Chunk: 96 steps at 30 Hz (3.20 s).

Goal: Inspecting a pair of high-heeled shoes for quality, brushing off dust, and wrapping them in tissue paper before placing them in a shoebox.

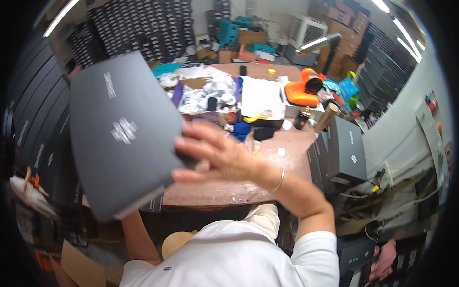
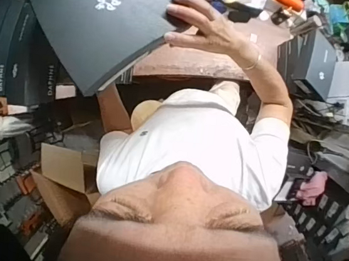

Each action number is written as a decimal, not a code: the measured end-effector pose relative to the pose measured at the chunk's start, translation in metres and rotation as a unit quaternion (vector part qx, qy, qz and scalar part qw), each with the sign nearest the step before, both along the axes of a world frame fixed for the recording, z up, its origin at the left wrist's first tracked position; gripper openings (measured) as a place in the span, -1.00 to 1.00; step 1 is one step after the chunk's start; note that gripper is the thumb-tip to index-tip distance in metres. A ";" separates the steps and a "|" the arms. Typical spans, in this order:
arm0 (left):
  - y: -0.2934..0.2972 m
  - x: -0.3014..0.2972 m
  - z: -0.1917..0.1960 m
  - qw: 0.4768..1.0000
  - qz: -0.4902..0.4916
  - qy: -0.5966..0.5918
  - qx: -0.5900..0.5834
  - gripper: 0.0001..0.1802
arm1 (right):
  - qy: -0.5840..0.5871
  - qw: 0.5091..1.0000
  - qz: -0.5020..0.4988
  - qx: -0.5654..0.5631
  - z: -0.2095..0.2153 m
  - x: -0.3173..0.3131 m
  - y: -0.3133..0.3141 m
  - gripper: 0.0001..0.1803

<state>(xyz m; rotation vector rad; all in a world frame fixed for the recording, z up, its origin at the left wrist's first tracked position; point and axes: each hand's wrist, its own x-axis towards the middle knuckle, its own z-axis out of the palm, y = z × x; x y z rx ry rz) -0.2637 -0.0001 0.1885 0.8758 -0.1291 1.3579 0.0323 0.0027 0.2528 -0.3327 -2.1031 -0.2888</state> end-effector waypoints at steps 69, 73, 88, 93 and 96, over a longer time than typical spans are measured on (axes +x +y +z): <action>-0.011 0.178 -0.206 0.866 -0.192 0.211 -0.410 -0.19 | 0.253 0.851 -0.248 -0.389 -0.176 0.048 -0.015 -0.77; 0.000 0.146 -0.202 0.884 -0.199 0.229 -0.357 -0.14 | 0.374 0.676 -0.154 -0.616 -0.172 0.049 0.002 -0.71; 0.029 0.042 -0.215 0.819 -0.115 0.523 -0.206 -0.40 | 0.123 0.820 -0.107 -0.548 -0.136 0.071 0.009 -0.29; 0.045 0.047 -0.186 0.816 -0.118 0.513 -0.240 -0.54 | 0.036 0.767 -0.191 -0.612 -0.135 0.072 0.031 -0.27; 0.047 0.021 -0.199 0.810 -0.033 0.459 -0.364 -0.78 | 0.305 0.675 -0.138 -0.657 -0.152 0.101 0.021 -0.51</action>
